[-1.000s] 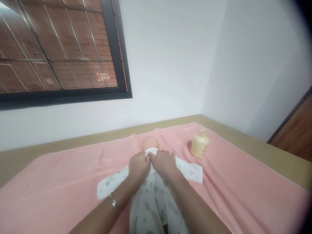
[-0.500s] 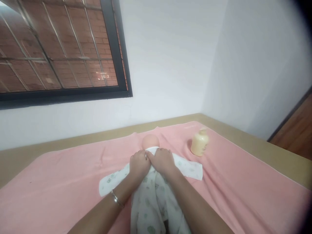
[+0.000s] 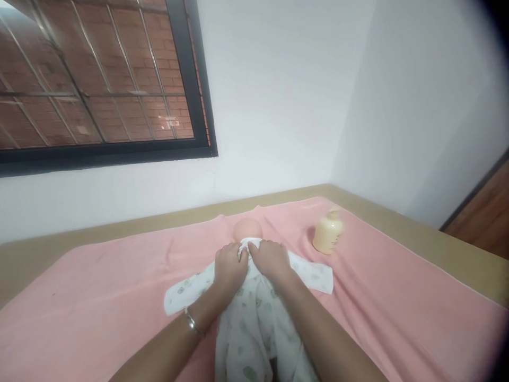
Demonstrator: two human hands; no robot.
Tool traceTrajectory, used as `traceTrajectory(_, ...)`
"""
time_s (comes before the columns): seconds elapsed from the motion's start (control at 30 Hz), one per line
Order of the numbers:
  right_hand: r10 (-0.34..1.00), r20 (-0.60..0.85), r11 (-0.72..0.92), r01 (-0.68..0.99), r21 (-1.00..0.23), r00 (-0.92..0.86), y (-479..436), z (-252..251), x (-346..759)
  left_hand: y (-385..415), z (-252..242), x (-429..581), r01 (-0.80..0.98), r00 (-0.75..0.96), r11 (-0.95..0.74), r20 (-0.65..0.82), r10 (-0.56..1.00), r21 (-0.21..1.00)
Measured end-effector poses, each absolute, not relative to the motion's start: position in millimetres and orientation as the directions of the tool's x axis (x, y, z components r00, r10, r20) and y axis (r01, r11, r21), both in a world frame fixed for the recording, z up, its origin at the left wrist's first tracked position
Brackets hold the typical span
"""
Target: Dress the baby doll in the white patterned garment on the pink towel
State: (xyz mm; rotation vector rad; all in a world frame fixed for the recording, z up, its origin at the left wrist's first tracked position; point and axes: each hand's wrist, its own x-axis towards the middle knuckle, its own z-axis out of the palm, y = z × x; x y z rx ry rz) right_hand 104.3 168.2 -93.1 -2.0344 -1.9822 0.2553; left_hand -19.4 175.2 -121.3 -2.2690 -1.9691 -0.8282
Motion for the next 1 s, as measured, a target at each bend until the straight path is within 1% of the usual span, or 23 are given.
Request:
traceTrajectory(0.07,0.992,0.120,0.075,0.959,-0.273,-0.044,155.3,-87.0,99.6,176.3,-120.2,-20.7,0.933,0.081,-0.203,0.377,0.923,0.297)
traceTrajectory(0.13,0.968,0.187,0.210,0.952,-0.222,-0.170,141.6,-81.5,90.7,177.3,-117.7,-22.3,0.941,0.116,-0.206,0.315,0.942,0.267)
traceTrajectory(0.2,0.950,0.232,0.264,0.938,-0.226,-0.212,136.7,-79.9,84.2,177.1,-114.9,-22.6,0.943,0.140,-0.212,0.271,0.952,0.256)
traceTrajectory(0.27,0.963,0.233,0.201,0.940,-0.275,-0.138,144.0,-83.6,84.6,175.3,-113.0,-21.2,0.944,0.131,-0.203,0.268,0.954,0.261)
traceTrajectory(0.33,0.982,0.183,0.099,0.945,-0.313,-0.042,158.5,-90.2,91.7,172.7,-112.2,-18.7,0.948,0.105,-0.187,0.299,0.948,0.259)
traceTrajectory(0.4,0.993,0.118,0.025,0.948,-0.318,0.014,170.3,-95.5,100.0,170.6,-112.0,-16.5,0.954,0.080,-0.168,0.329,0.941,0.249)
traceTrajectory(0.43,0.995,0.102,0.015,0.950,-0.311,0.018,172.5,-96.8,102.6,170.1,-111.9,-16.0,0.956,0.071,-0.160,0.338,0.939,0.245)
traceTrajectory(0.5,0.992,0.129,0.054,0.956,-0.289,-0.017,168.1,-96.4,101.6,170.5,-111.2,-16.6,0.960,0.060,-0.141,0.317,0.947,0.240)
traceTrajectory(0.6,0.958,0.262,0.181,0.953,-0.241,-0.116,148.9,-92.2,87.7,173.2,-109.6,-19.6,0.969,0.067,-0.117,0.222,0.973,0.219)
traceTrajectory(0.7,0.940,0.315,0.213,0.948,-0.236,-0.133,139.5,-90.3,76.5,174.5,-108.7,-20.6,0.975,0.071,-0.102,0.161,0.984,0.197)
traceTrajectory(0.73,0.944,0.309,0.195,0.948,-0.252,-0.112,141.4,-91.0,76.6,174.1,-108.8,-20.0,0.975,0.069,-0.102,0.167,0.984,0.198)
traceTrajectory(0.8,0.961,0.272,0.132,0.945,-0.300,-0.048,151.5,-94.1,82.6,172.7,-109.3,-17.7,0.973,0.073,-0.119,0.225,0.972,0.197)
traceTrajectory(0.9,0.985,0.164,0.016,0.934,-0.356,0.045,171.2,-100.9,97.7,171.3,-111.0,-14.6,0.971,0.089,-0.153,0.315,0.945,0.182)
traceTrajectory(0.93,0.989,0.134,-0.004,0.931,-0.364,0.057,176.2,-103.0,101.8,171.6,-111.9,-14.3,0.971,0.088,-0.154,0.327,0.941,0.183)
traceTrajectory(1.0,0.991,0.119,-0.011,0.930,-0.367,0.059,182.0,-106.2,106.5,173.6,-114.1,-15.0,0.967,0.079,-0.150,0.321,0.944,0.205)
